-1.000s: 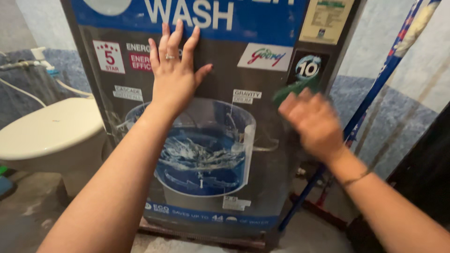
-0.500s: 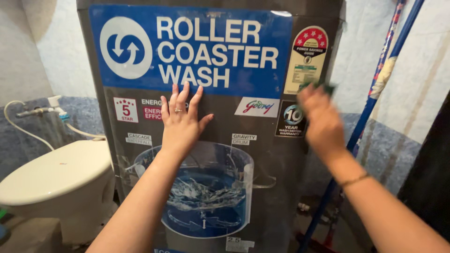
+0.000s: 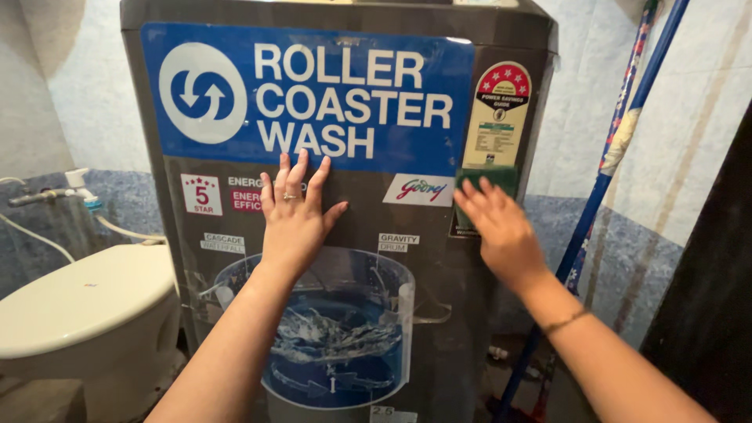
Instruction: The person wipes the exterior front, top, and sides of a washing machine using a green sponge and a pink cloth.
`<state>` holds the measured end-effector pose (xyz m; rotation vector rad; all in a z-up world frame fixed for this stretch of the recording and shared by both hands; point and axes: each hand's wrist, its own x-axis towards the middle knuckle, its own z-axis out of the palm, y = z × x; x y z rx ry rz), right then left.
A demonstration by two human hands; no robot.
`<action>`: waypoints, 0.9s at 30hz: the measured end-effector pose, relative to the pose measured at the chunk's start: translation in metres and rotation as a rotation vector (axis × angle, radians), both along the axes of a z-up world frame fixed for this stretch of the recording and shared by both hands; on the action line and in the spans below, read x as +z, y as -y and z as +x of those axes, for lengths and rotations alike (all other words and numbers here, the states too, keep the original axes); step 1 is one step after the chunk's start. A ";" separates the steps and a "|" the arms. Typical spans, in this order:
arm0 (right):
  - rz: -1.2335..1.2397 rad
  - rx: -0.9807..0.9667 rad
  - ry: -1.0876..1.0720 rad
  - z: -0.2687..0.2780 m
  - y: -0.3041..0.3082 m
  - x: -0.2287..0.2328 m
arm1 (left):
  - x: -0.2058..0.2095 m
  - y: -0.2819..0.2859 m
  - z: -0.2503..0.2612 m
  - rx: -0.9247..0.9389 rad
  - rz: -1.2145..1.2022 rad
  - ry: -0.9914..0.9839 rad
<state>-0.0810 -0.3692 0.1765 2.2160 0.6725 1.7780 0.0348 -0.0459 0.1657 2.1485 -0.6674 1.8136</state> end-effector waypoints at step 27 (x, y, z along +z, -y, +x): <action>0.257 0.110 0.219 0.014 -0.046 0.159 | 0.003 0.003 0.001 -0.010 -0.050 0.056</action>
